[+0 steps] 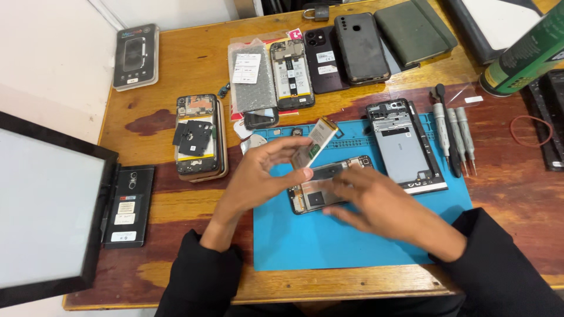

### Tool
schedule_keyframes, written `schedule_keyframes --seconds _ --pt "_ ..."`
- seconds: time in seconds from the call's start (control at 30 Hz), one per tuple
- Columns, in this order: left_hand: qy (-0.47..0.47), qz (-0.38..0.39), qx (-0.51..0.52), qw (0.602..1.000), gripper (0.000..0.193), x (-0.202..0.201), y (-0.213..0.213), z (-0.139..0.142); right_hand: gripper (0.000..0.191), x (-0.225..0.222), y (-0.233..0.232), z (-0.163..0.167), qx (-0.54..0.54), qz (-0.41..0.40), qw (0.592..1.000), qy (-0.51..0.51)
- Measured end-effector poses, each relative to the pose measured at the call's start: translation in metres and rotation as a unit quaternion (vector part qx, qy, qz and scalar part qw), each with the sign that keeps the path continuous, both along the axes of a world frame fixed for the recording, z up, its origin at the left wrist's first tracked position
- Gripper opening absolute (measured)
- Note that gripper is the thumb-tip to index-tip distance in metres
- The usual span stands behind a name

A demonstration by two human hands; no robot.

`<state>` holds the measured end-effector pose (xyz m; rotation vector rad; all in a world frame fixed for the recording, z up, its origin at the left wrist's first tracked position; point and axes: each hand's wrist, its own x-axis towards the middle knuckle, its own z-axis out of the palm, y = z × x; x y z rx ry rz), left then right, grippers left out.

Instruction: The person disassembles a smartphone, removes the battery, and uses a screwdriver to remove screws from the motherboard. They then place the battery into another phone chassis and continue to remove screws from the motherboard.

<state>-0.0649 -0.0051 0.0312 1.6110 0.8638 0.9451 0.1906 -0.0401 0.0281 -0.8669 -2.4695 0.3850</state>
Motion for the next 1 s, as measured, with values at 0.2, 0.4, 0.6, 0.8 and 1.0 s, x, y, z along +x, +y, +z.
schedule_keyframes --seconds 0.2,0.4,0.6,0.8,1.0 --pt "0.187 -0.050 0.040 0.980 0.052 -0.012 -0.002 0.008 0.046 -0.006 -0.027 -0.018 0.143 0.027 0.958 -0.246" --pt "0.252 -0.067 0.153 0.953 0.050 -0.002 -0.008 0.003 0.059 -0.010 -0.054 -0.028 0.242 -0.006 0.923 -0.300" --pt "0.266 -0.081 0.160 0.947 0.048 0.007 -0.012 -0.005 0.061 -0.011 -0.063 -0.029 0.189 0.012 0.924 -0.333" --pt "0.272 -0.087 0.174 0.942 0.049 0.010 -0.012 -0.008 0.059 -0.009 -0.061 -0.032 0.187 0.009 0.928 -0.322" --pt "0.275 -0.098 0.172 0.941 0.046 0.012 -0.016 -0.009 0.056 -0.009 -0.061 -0.032 0.195 0.013 0.927 -0.319"
